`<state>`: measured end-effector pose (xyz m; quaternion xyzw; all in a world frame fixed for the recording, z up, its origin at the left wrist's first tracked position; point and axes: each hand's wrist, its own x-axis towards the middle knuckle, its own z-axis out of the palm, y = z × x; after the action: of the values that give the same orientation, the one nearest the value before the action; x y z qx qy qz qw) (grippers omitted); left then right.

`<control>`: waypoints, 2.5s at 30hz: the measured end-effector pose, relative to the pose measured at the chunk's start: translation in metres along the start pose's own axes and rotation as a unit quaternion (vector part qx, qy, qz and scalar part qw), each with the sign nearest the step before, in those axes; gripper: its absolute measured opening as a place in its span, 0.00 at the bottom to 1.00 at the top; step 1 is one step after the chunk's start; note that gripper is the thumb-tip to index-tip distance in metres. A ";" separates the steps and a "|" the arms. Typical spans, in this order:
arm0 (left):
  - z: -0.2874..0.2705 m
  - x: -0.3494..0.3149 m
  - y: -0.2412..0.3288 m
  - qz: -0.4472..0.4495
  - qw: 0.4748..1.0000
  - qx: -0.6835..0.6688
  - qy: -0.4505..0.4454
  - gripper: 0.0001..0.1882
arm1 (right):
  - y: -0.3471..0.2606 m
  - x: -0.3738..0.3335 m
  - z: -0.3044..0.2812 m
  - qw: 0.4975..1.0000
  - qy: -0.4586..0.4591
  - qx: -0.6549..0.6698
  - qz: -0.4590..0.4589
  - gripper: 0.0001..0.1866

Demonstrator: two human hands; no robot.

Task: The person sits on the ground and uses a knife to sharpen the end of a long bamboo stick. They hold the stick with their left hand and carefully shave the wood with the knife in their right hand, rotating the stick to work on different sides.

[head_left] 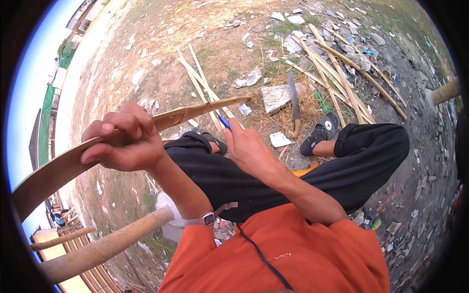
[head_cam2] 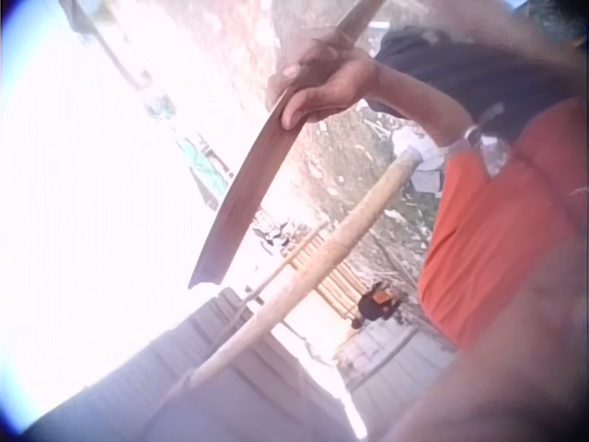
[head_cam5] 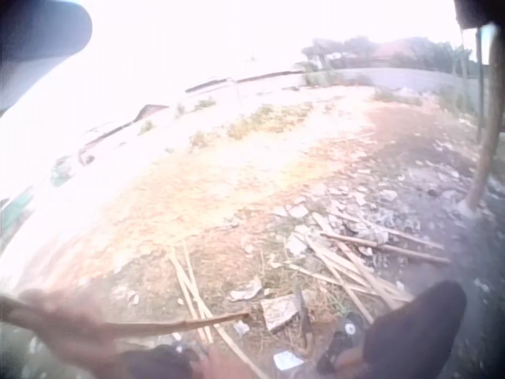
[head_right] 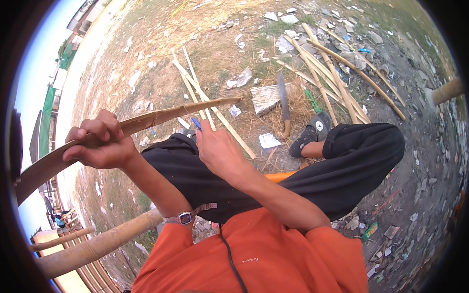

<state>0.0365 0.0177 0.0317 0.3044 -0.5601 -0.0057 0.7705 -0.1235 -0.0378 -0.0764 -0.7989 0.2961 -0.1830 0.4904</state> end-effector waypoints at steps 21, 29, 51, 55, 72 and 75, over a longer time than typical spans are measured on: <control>0.014 -0.001 -0.008 0.037 0.990 -0.060 -0.121 0.26 | -0.029 -0.013 -0.013 0.998 0.044 0.014 -0.045 0.09; 0.017 -0.002 -0.003 0.036 0.995 -0.016 -0.088 0.25 | -0.032 -0.011 -0.009 0.994 0.078 -0.012 -0.078 0.09; 0.031 -0.051 0.027 0.076 0.994 0.076 -0.009 0.26 | -0.009 -0.037 0.003 0.987 0.063 -0.054 -0.138 0.07; 0.039 -0.048 0.025 0.080 0.992 0.092 -0.011 0.26 | -0.006 -0.036 0.001 0.987 0.064 0.040 -0.143 0.07; 0.047 -0.032 0.011 0.082 0.991 0.061 -0.080 0.26 | 0.032 -0.010 -0.009 0.997 0.046 -0.068 -0.008 0.09; 0.051 -0.027 0.010 0.074 0.988 0.037 -0.128 0.26 | -0.001 -0.018 -0.023 0.998 0.040 0.001 -0.039 0.09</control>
<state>-0.0207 0.0116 0.0229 0.2867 -0.6750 0.0334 0.6791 -0.1503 -0.0407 -0.0654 -0.8014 0.2841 -0.2343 0.4713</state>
